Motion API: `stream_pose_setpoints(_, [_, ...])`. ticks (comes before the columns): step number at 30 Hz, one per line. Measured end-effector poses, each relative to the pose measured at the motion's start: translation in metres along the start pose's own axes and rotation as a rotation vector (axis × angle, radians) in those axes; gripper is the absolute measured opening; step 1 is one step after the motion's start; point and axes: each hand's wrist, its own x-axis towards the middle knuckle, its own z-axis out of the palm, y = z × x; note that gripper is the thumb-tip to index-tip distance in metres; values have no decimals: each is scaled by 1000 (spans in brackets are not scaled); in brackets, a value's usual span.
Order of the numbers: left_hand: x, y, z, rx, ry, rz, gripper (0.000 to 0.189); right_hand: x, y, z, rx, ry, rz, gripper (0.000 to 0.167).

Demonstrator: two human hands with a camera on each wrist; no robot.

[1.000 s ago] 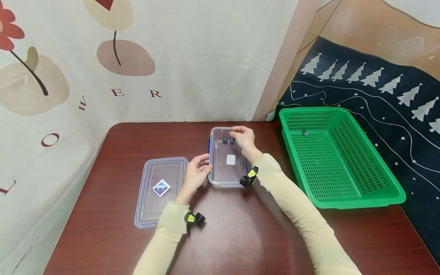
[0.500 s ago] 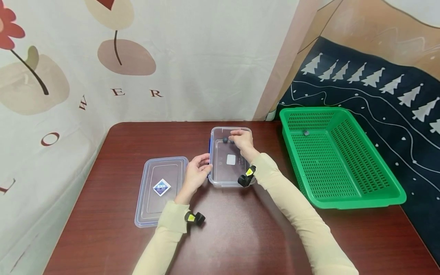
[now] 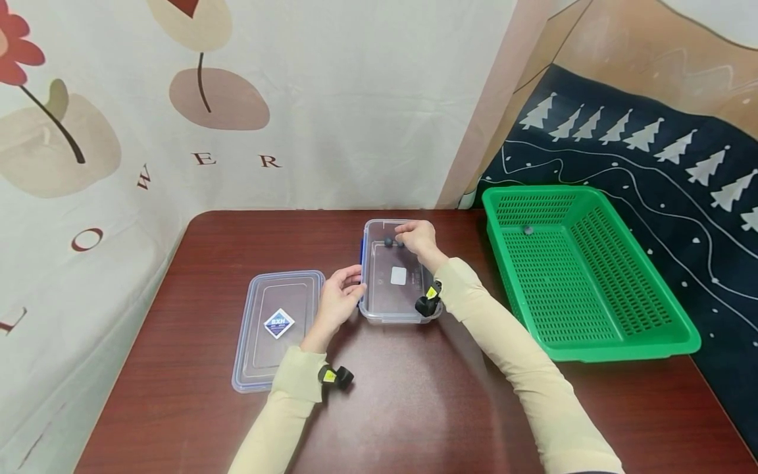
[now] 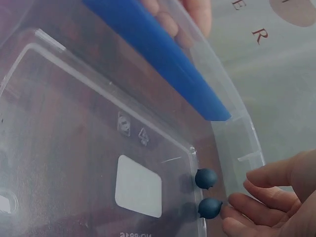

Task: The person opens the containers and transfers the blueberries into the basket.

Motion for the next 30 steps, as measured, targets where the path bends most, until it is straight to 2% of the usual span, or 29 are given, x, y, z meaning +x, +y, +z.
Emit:
stream_pose_setpoints(8, [-2, 1, 0, 10, -1, 19, 35, 1, 2, 3, -68, -5, -14, 24])
stream_pose_setpoints(15, [0, -2, 0, -1, -1, 20, 35, 6, 6, 6, -22, -65, 17, 23])
stream_pose_setpoints(30, [1, -4, 1, -28, 2, 27, 35, 14, 9, 12, -79, -51, 25, 20])
